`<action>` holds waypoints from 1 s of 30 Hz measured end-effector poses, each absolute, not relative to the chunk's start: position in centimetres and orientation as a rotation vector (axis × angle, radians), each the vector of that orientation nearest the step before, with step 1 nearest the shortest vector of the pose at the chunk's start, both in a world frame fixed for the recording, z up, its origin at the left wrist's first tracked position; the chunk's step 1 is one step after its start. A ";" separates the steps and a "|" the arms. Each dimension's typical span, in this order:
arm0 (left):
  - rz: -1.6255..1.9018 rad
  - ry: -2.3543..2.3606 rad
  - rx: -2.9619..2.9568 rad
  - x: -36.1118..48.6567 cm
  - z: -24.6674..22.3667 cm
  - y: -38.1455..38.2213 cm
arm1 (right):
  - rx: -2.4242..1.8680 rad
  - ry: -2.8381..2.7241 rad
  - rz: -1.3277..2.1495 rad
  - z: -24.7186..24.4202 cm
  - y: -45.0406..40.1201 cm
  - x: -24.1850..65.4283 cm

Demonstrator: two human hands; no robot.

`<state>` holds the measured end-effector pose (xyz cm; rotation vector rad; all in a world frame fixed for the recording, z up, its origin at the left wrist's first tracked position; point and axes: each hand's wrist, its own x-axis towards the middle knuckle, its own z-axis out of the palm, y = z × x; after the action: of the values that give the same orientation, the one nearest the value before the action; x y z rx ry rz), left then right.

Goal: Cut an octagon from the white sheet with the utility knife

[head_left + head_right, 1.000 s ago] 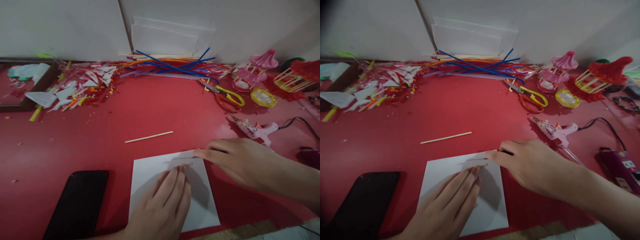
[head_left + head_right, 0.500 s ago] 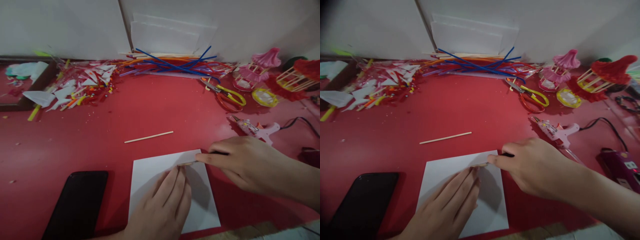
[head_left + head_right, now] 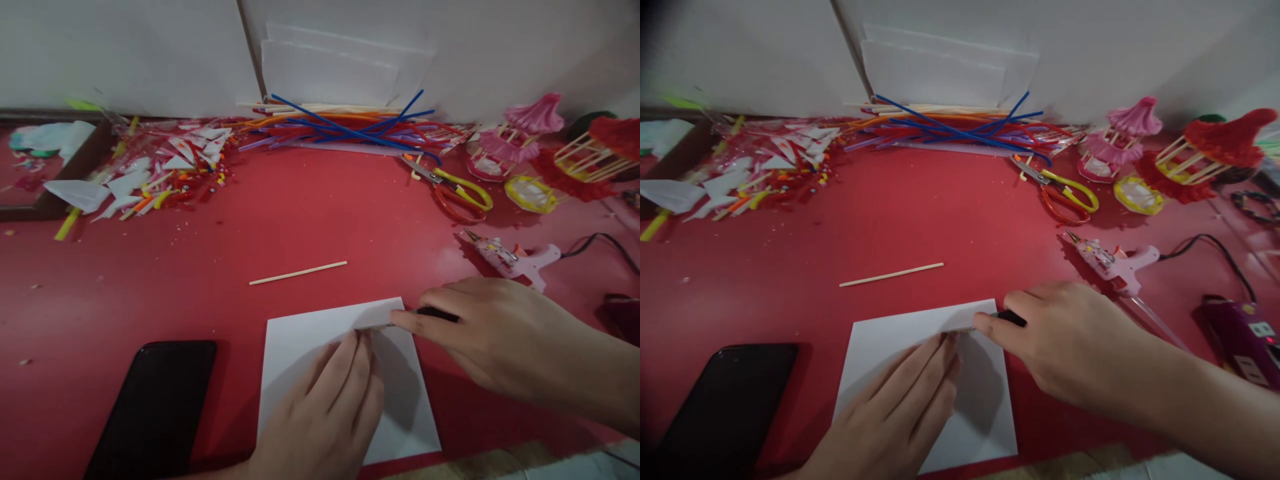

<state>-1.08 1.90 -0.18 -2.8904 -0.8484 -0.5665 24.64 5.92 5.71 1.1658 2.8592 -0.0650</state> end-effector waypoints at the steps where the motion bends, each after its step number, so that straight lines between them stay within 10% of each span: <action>1: -0.564 -0.847 -2.888 -1.1 -0.2 1.9 | 1.141 2.837 -0.047 5.8 5.8 24.6; 30: -0.575 -0.823 -2.883 -0.9 -0.4 2.0 | 1.109 2.789 -0.071 6.7 5.9 26.0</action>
<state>-0.89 1.97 -0.38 -2.8830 -0.8229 -0.5755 26.04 5.86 6.67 1.1086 2.7891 -0.0709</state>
